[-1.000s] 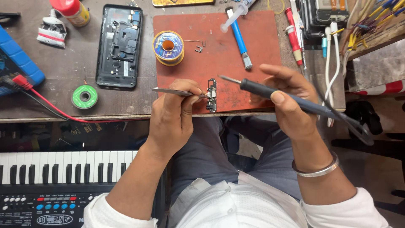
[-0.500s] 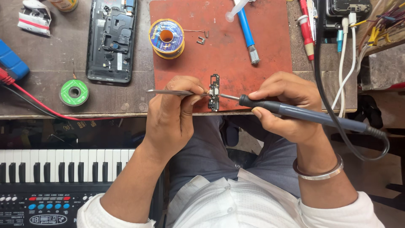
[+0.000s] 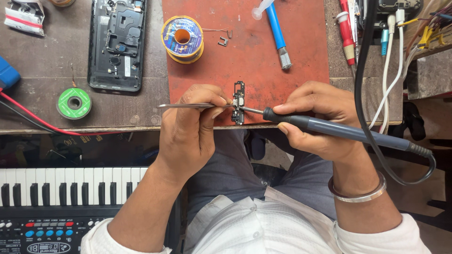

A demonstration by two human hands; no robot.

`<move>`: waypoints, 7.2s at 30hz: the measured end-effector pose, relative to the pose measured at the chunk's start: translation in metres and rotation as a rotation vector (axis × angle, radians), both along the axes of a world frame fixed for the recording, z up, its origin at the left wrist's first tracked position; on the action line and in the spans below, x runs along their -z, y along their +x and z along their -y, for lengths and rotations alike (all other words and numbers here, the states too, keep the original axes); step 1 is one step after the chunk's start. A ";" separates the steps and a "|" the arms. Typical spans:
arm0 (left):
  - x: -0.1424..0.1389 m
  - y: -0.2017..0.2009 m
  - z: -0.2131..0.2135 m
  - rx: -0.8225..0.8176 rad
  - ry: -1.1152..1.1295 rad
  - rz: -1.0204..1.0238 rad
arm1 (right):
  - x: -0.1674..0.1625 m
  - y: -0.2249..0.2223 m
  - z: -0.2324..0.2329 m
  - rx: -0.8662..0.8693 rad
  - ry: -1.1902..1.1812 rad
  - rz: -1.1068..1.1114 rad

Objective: The person solders a small phone circuit board component on a red mat, using a soldering iron and tweezers to position and solder parts. They lift and turn the board to view it, scrape and rework the soldered area with a blade-like tool, and finish by probing the component with a blue-handled tool.

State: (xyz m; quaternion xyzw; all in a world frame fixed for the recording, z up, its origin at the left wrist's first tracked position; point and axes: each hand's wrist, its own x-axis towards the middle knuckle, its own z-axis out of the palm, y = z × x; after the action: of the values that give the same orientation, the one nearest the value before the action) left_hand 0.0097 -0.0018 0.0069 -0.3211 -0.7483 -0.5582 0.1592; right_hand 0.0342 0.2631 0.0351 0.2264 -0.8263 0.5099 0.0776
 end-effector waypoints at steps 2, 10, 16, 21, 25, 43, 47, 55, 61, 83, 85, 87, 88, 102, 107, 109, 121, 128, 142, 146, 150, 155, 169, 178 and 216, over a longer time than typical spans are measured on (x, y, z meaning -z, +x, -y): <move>0.000 0.001 0.000 0.004 0.002 0.006 | 0.000 0.000 0.000 -0.001 0.008 -0.008; 0.000 0.000 0.000 0.000 -0.003 -0.012 | 0.001 -0.001 0.001 -0.007 0.031 -0.028; -0.001 0.000 0.000 0.017 -0.004 0.001 | 0.001 -0.001 0.001 -0.008 0.030 0.003; 0.000 -0.001 0.000 0.016 -0.004 -0.006 | 0.000 -0.001 0.001 -0.004 0.020 0.014; 0.000 -0.001 0.000 0.013 -0.010 -0.012 | -0.001 0.000 0.002 0.004 0.037 0.009; -0.002 -0.001 -0.001 0.005 -0.014 -0.024 | 0.001 -0.001 0.004 0.017 0.028 -0.002; -0.002 -0.001 -0.001 0.002 -0.020 -0.037 | 0.001 -0.001 0.003 0.012 0.035 -0.004; -0.001 -0.002 -0.001 0.014 -0.009 -0.020 | 0.000 -0.001 0.004 0.000 0.026 -0.007; -0.001 -0.001 -0.001 0.024 0.001 0.008 | 0.004 0.000 0.005 0.006 0.009 0.017; 0.004 -0.007 -0.004 -0.020 -0.016 -0.043 | -0.006 -0.002 0.018 0.077 0.028 0.118; 0.007 -0.008 -0.004 -0.037 -0.027 -0.037 | -0.003 -0.005 0.017 0.082 0.019 0.153; 0.012 -0.009 -0.003 -0.040 -0.031 -0.032 | 0.001 -0.008 0.016 0.076 0.005 0.177; 0.014 -0.011 -0.003 -0.041 -0.032 -0.033 | 0.004 -0.009 0.016 0.087 -0.042 0.240; 0.057 -0.035 -0.007 -0.084 0.006 -0.037 | 0.037 -0.025 0.015 0.087 -0.119 0.299; 0.081 -0.055 -0.010 -0.060 0.040 -0.011 | 0.047 -0.034 0.012 0.054 -0.138 0.300; 0.091 -0.061 -0.007 -0.054 0.018 0.000 | 0.052 -0.036 0.011 0.019 -0.167 0.296; 0.108 -0.082 -0.016 -0.051 0.097 -0.107 | 0.053 -0.044 0.014 0.100 -0.076 0.347; 0.112 -0.082 -0.011 -0.037 0.039 -0.071 | 0.048 -0.042 0.013 0.047 -0.048 0.193; 0.117 -0.080 -0.009 -0.035 0.052 -0.049 | 0.053 -0.043 0.012 0.043 -0.079 0.247; 0.114 -0.078 -0.009 -0.042 0.040 -0.031 | 0.054 -0.041 0.012 0.036 -0.085 0.228; 0.110 -0.075 -0.008 -0.045 0.025 -0.021 | 0.053 -0.041 0.014 0.042 -0.115 0.275; 0.108 -0.076 -0.008 -0.052 0.016 -0.043 | 0.050 -0.040 0.015 0.055 -0.081 0.242; 0.057 -0.035 -0.004 -0.123 -0.048 -0.065 | 0.033 -0.020 0.016 -0.021 -0.227 0.251; 0.019 -0.020 -0.005 -0.039 -0.015 -0.016 | 0.023 -0.016 0.011 0.006 -0.143 0.144; 0.006 -0.015 -0.004 -0.027 -0.037 -0.036 | 0.024 -0.012 0.010 0.031 -0.061 0.068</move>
State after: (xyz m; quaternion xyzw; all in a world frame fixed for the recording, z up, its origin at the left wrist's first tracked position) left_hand -0.0050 0.0023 0.0006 -0.3240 -0.7598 -0.5360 0.1743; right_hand 0.0223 0.2527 0.0113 0.1937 -0.8158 0.5412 0.0639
